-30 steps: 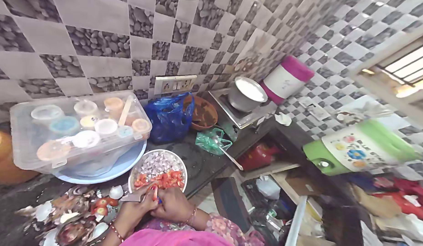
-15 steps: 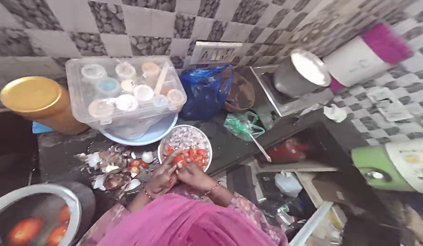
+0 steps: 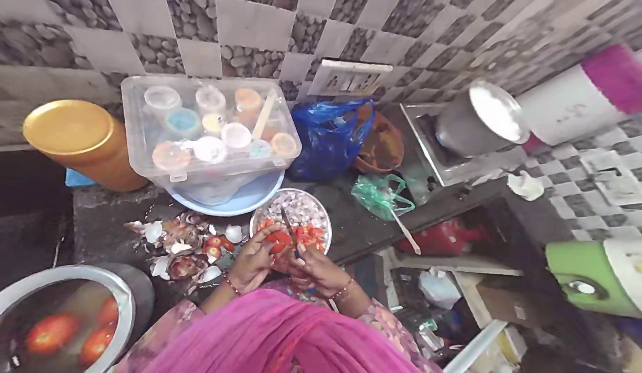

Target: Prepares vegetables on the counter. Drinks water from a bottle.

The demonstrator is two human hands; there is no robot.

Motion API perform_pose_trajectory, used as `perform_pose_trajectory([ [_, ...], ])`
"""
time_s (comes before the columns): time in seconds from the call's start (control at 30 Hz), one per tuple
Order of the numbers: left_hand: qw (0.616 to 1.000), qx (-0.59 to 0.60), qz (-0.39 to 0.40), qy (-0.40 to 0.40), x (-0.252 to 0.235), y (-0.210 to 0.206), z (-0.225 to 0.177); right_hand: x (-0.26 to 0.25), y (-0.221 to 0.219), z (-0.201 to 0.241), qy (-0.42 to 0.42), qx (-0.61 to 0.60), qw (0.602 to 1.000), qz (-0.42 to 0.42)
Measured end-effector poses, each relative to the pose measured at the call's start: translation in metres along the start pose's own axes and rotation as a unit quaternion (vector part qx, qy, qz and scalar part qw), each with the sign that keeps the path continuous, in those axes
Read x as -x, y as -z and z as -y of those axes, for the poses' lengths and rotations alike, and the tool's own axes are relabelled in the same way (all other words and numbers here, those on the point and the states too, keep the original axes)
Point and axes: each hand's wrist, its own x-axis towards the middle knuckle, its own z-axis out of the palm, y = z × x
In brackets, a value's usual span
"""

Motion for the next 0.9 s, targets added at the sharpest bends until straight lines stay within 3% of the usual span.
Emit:
perform_pose_trajectory([
  [0.1,0.998,-0.053,-0.046,0.011,0.001,-0.001,-0.001,0.005,0.009,0.004,0.006,0.013,1.000,-0.005],
  [0.17,0.994,-0.077,-0.070,0.023,0.002,-0.004,-0.003,0.006,0.012,0.006,0.013,0.083,0.994,-0.068],
  [0.27,0.991,-0.094,-0.088,0.032,0.004,-0.006,-0.005,0.002,0.009,0.007,0.041,0.293,0.927,-0.229],
  [0.33,0.987,-0.114,-0.102,0.043,0.006,-0.007,-0.005,0.000,0.010,-0.002,0.052,0.352,0.892,-0.278],
  [0.5,0.978,-0.179,-0.087,0.058,0.011,-0.003,0.002,-0.004,0.009,-0.016,0.061,0.310,0.908,-0.274],
  [0.67,0.951,-0.278,-0.051,0.122,0.017,-0.007,-0.010,-0.004,0.014,-0.021,0.044,0.222,0.932,-0.284],
  [0.77,0.961,-0.236,-0.065,0.129,0.017,-0.006,-0.012,-0.003,0.014,-0.023,0.059,0.198,0.942,-0.264],
  [0.83,0.970,-0.187,-0.061,0.140,0.016,-0.004,-0.014,-0.001,0.017,-0.024,0.085,0.240,0.937,-0.237],
  [0.9,0.972,-0.170,-0.035,0.157,0.014,-0.001,-0.020,0.002,0.027,-0.024,0.095,0.357,0.907,-0.203],
])
